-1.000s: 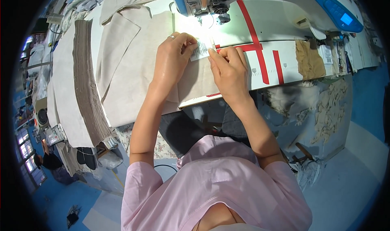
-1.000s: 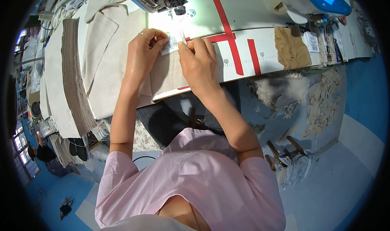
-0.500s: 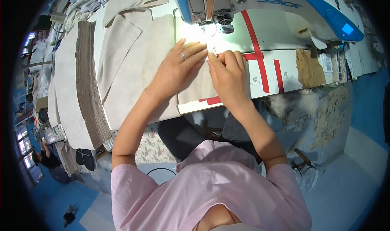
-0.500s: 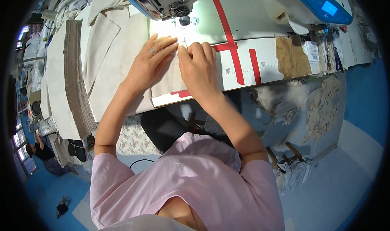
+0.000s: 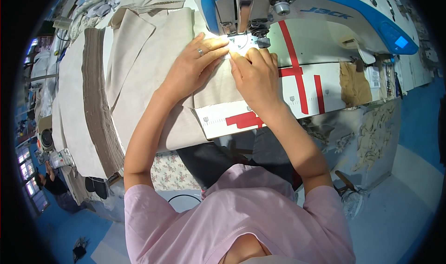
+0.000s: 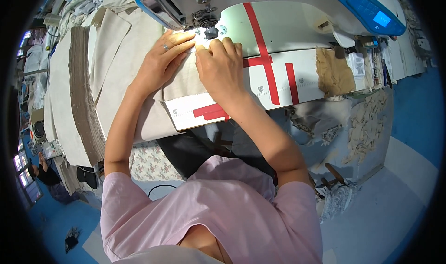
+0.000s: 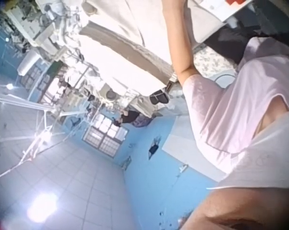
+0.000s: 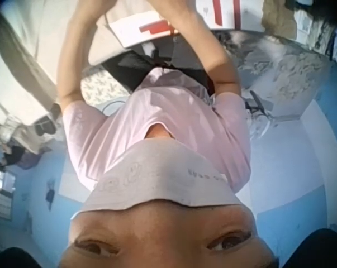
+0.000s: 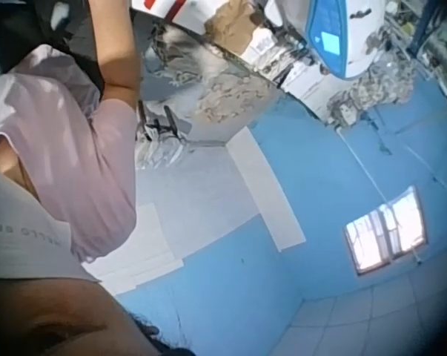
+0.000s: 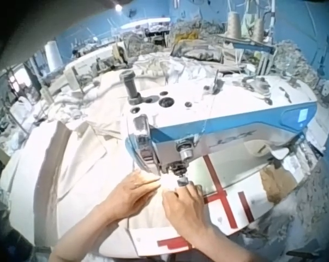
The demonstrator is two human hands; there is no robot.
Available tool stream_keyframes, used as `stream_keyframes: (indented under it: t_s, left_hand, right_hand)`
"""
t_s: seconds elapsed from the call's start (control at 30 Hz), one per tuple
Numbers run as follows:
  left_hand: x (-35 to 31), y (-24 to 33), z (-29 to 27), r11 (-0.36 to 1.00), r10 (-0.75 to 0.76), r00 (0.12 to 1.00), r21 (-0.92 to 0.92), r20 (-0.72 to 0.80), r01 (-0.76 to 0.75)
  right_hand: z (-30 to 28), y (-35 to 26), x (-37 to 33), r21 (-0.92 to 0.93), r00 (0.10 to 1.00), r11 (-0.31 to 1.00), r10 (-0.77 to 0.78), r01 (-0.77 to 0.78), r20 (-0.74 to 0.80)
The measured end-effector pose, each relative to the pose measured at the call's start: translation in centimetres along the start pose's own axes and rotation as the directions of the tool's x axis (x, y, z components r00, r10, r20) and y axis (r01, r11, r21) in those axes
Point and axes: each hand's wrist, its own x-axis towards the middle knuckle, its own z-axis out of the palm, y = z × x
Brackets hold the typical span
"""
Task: Operating an industrial sewing machine to stitch together pieces of light beige fabric.
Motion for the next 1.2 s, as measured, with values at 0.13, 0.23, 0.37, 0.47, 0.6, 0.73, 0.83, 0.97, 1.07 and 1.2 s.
stream_keyframes:
  t_s: [0.13,0.23,0.37,0.47,0.6,0.73,0.83,0.97,1.07,1.2]
  left_hand:
    - [0.3,0.0,-0.1,1.0,0.026,1.0,0.003,-0.002,-0.026]
    - [0.6,-0.3,0.2,0.999,0.037,0.999,-0.002,-0.009,-0.037]
    - [0.8,-0.3,0.0,1.0,0.012,1.0,-0.024,-0.021,-0.013]
    - [1.1,-0.5,0.1,1.0,0.008,1.0,-0.01,-0.012,-0.008]
    - [0.6,-0.7,-0.2,0.993,0.104,0.995,0.058,0.006,-0.104]
    - [0.3,0.0,-0.2,0.974,0.177,0.984,0.14,0.002,-0.176]
    - [0.4,0.1,-0.1,0.991,0.114,0.993,0.067,-0.001,-0.114]
    - [0.6,-0.6,-0.2,0.986,0.131,0.991,0.103,-0.025,-0.128]
    - [1.2,-0.9,-0.4,0.991,0.112,0.993,0.076,-0.022,-0.11]
    - [1.4,-1.2,-0.4,0.997,0.067,0.998,0.032,-0.003,-0.067]
  right_hand:
    - [0.2,0.2,-0.2,0.001,1.0,1.0,0.0,0.0,-0.022]
    - [0.2,0.4,-0.3,-0.015,0.999,1.0,-0.016,0.015,-0.034]
    - [0.3,0.4,0.0,-0.019,0.999,1.0,-0.02,0.019,-0.037]
    - [0.6,0.6,0.0,-0.041,0.999,0.999,-0.022,0.02,-0.039]
    - [0.5,0.3,-0.3,-0.044,0.999,0.998,-0.035,0.034,-0.034]
    - [-0.4,0.1,-0.7,-0.073,0.999,0.997,-0.025,0.024,-0.02]
    - [-0.4,0.1,-0.5,-0.085,1.0,0.996,-0.026,0.026,-0.003]
    - [-0.2,0.0,-0.1,-0.096,1.0,0.995,-0.026,0.026,0.0]
    - [-0.3,0.0,0.1,-0.111,1.0,0.994,-0.008,0.01,0.016]
    - [-0.5,0.2,-0.1,-0.094,1.0,0.996,-0.007,0.009,0.022]
